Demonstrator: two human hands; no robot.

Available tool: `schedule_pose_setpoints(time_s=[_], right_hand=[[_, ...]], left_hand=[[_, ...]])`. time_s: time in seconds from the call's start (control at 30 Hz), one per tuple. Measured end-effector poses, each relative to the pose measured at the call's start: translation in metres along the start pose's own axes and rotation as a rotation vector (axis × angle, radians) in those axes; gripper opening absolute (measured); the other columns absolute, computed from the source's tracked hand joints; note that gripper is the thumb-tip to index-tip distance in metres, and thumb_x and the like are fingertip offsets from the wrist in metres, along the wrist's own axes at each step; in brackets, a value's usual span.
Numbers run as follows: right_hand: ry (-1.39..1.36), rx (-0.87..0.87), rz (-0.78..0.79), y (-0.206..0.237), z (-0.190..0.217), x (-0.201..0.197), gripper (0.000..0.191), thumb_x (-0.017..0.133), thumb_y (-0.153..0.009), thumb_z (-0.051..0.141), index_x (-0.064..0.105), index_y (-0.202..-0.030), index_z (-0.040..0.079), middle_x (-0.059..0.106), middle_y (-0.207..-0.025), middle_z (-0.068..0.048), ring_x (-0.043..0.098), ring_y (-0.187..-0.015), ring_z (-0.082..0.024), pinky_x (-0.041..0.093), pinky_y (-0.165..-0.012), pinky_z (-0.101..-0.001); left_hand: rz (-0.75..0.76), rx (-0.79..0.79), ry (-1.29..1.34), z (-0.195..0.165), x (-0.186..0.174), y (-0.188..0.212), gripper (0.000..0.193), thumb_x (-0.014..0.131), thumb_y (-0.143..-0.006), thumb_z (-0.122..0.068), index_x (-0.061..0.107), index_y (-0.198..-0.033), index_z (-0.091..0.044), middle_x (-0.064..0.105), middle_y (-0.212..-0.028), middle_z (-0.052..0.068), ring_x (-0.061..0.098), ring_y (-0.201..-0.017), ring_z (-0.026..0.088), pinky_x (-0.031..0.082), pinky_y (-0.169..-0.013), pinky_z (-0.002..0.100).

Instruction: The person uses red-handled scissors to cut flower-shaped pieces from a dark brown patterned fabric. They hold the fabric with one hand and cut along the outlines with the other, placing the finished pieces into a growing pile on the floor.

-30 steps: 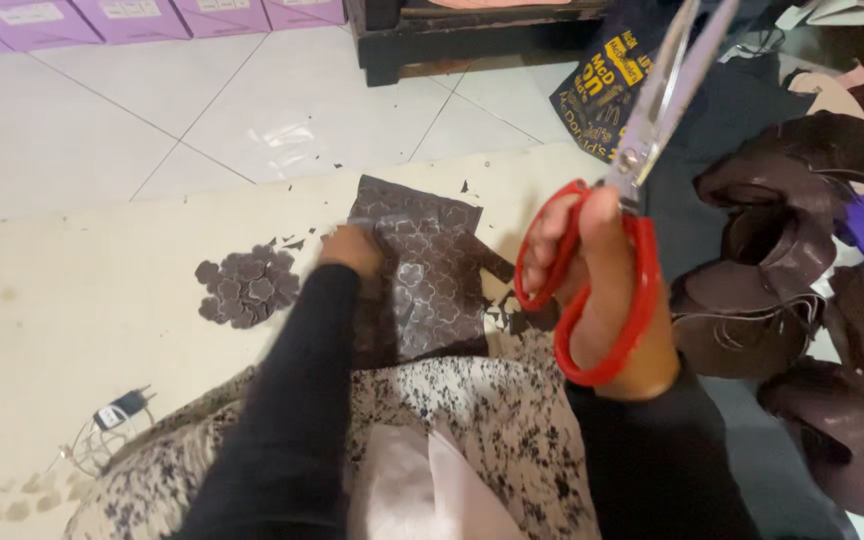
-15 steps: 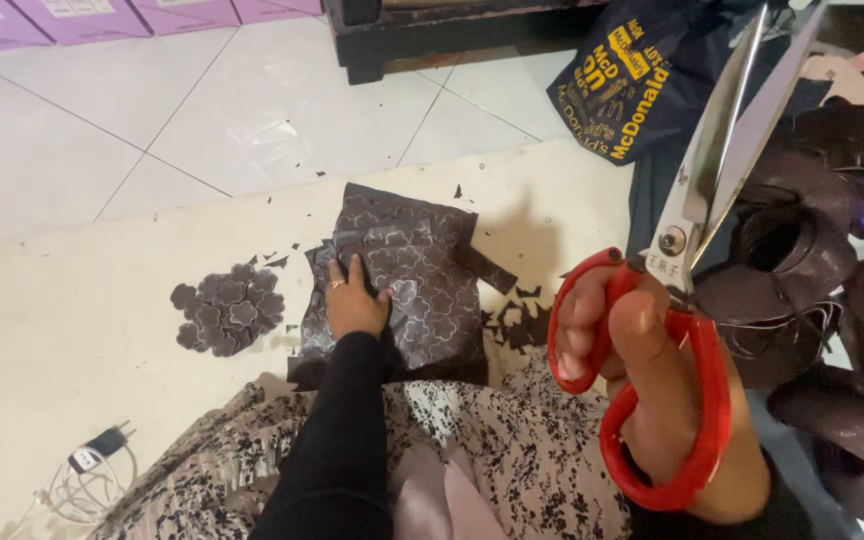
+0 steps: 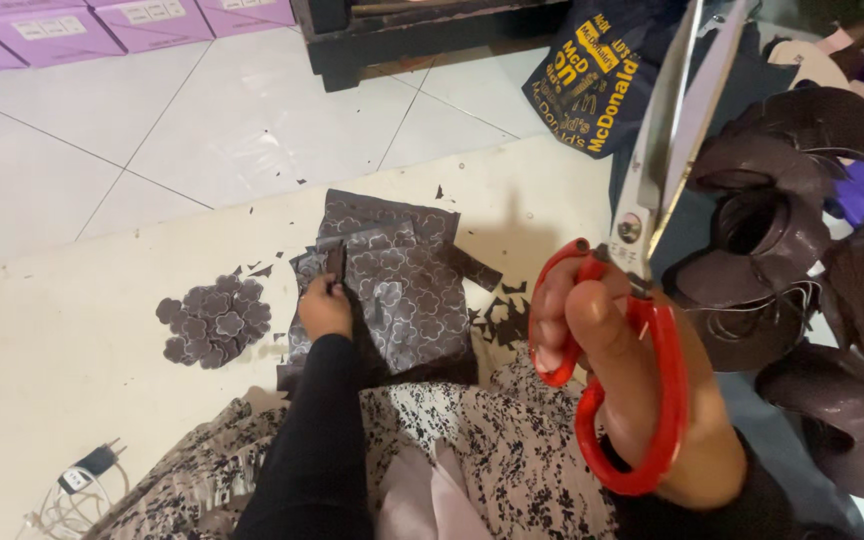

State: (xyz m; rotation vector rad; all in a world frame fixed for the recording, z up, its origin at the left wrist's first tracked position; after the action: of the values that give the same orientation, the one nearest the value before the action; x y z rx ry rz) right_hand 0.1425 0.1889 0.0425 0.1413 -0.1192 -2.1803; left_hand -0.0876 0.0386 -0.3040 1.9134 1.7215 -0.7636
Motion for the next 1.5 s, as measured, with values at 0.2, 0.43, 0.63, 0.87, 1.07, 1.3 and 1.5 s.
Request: schedule_pose_setpoints(time_s=[0.2, 0.43, 0.63, 0.87, 1.07, 1.3, 1.5], right_hand=[[0.054, -0.005, 0.024, 0.002, -0.002, -0.007, 0.054, 0.052, -0.105, 0.055, 0.055, -0.088, 0.003, 0.054, -0.080, -0.007, 0.051, -0.075, -0.017, 0.042, -0.071, -0.0316], [0.052, -0.014, -0.010, -0.007, 0.009, 0.001, 0.050, 0.052, -0.100, 0.053, 0.053, -0.089, 0.004, 0.053, -0.083, -0.006, 0.053, -0.075, -0.017, 0.045, -0.069, -0.0321], [0.143, -0.016, 0.027, -0.004, -0.019, -0.020, 0.057, 0.055, -0.101, 0.057, 0.053, -0.086, 0.002, 0.054, -0.084, -0.008, 0.055, -0.075, -0.018, 0.044, -0.068, -0.0319], [0.033, -0.002, -0.046, -0.007, -0.001, -0.009, 0.057, 0.061, -0.099, 0.057, 0.054, -0.095, 0.000, 0.054, -0.089, -0.008, 0.054, -0.080, -0.019, 0.044, -0.072, -0.0330], [-0.670, -0.007, 0.696, -0.036, 0.008, 0.010, 0.055, 0.076, -0.094, 0.044, 0.058, -0.122, 0.000, 0.065, -0.107, -0.014, 0.063, -0.096, -0.026, 0.049, -0.085, -0.0425], [-0.743, 0.114, 0.387, 0.003, -0.069, -0.103, 0.044, 0.066, -0.108, 0.042, 0.059, -0.122, 0.001, 0.069, -0.109, -0.016, 0.066, -0.095, -0.028, 0.050, -0.085, -0.0474], [-0.590, 0.075, 0.272, -0.009, -0.050, -0.079, 0.043, 0.069, -0.105, 0.044, 0.057, -0.112, 0.003, 0.064, -0.095, -0.012, 0.061, -0.089, -0.026, 0.048, -0.080, -0.0449]], left_hand=[[0.012, -0.010, 0.053, -0.019, -0.002, 0.018, 0.023, 0.068, -0.093, -0.023, 0.074, -0.110, -0.009, 0.073, -0.100, 0.020, 0.070, -0.092, 0.040, 0.055, -0.081, 0.048], [0.714, 0.140, 0.237, -0.117, 0.073, 0.091, 0.032, 0.057, -0.099, -0.031, 0.070, -0.121, -0.012, 0.076, -0.111, 0.012, 0.076, -0.092, 0.029, 0.057, -0.088, 0.039], [1.072, 0.314, 0.175, -0.136, 0.080, 0.125, 0.067, 0.077, -0.088, -0.027, 0.048, -0.149, -0.019, 0.052, -0.144, 0.015, 0.051, -0.130, 0.034, 0.038, -0.107, 0.046], [0.891, 0.109, 0.162, -0.070, 0.089, 0.108, 0.029, 0.066, -0.093, -0.022, 0.072, -0.121, -0.021, 0.073, -0.128, 0.007, 0.069, -0.116, 0.028, 0.051, -0.104, 0.041], [0.244, 0.176, -0.096, -0.020, 0.039, 0.053, 0.038, 0.073, -0.080, -0.015, 0.070, -0.117, -0.011, 0.067, -0.115, 0.020, 0.062, -0.108, 0.040, 0.051, -0.091, 0.050], [0.282, 0.065, -0.204, -0.013, 0.048, 0.050, 0.032, 0.074, -0.080, -0.015, 0.071, -0.111, -0.012, 0.064, -0.116, 0.018, 0.059, -0.108, 0.041, 0.051, -0.088, 0.051], [0.194, 0.077, -0.239, -0.018, 0.049, 0.049, 0.013, 0.072, -0.082, -0.014, 0.071, -0.095, -0.015, 0.068, -0.106, 0.014, 0.063, -0.103, 0.039, 0.052, -0.084, 0.053]])
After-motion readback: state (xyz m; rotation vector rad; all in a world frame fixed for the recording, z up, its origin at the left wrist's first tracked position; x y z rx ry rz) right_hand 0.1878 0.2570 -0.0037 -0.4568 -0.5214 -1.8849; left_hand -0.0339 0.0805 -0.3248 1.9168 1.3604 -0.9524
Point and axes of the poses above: each hand's wrist, its own y-axis away from the middle knuckle, its own x-axis out of the palm, z = x × y, the point moved 7 cm from there along -y, towards the middle knuckle
